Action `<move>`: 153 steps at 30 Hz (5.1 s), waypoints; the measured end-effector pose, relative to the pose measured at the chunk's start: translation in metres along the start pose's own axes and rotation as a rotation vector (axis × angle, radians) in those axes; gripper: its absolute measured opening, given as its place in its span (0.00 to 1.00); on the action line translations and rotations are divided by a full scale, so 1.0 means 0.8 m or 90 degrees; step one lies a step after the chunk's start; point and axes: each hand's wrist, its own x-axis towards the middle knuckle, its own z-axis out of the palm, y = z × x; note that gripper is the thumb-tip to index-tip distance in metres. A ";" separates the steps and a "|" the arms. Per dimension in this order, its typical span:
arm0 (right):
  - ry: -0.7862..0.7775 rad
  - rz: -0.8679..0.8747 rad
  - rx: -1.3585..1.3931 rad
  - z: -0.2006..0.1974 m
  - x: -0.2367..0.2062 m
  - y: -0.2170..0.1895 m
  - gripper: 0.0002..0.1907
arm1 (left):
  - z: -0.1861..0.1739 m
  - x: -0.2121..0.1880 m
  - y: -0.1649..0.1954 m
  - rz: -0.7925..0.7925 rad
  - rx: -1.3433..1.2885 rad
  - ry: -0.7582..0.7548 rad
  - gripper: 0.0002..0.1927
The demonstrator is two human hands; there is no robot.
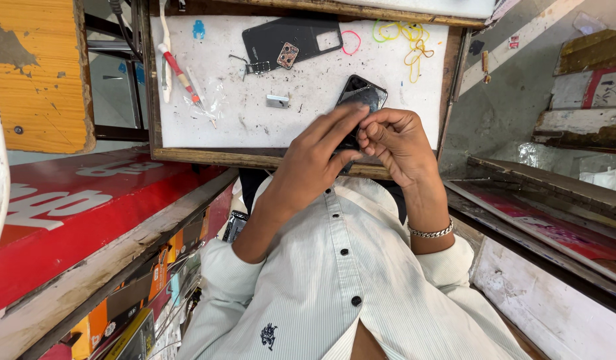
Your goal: The person removes a damaged screen protector from a smartphone, cleans the screen, and applies a new screen protector. They smooth out bubbles and inspect the phone's edges and back. The phone is connected to a charging cable during the process.
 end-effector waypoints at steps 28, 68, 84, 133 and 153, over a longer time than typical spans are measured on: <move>0.096 -0.080 -0.618 0.017 0.019 -0.050 0.04 | 0.020 -0.002 -0.091 -0.344 -0.256 0.040 0.13; -0.203 0.169 0.389 0.006 0.042 -0.032 0.08 | 0.006 0.011 -0.130 -0.353 -0.412 -0.014 0.15; -0.286 0.204 0.051 0.028 -0.004 -0.017 0.09 | -0.010 0.010 -0.097 -0.294 -0.401 0.018 0.12; -0.155 0.069 0.292 -0.010 -0.038 0.033 0.11 | -0.004 -0.014 -0.025 -0.170 0.040 0.095 0.08; -0.120 0.146 -0.155 0.019 -0.008 -0.009 0.20 | 0.007 -0.006 -0.084 -0.238 -0.118 0.049 0.11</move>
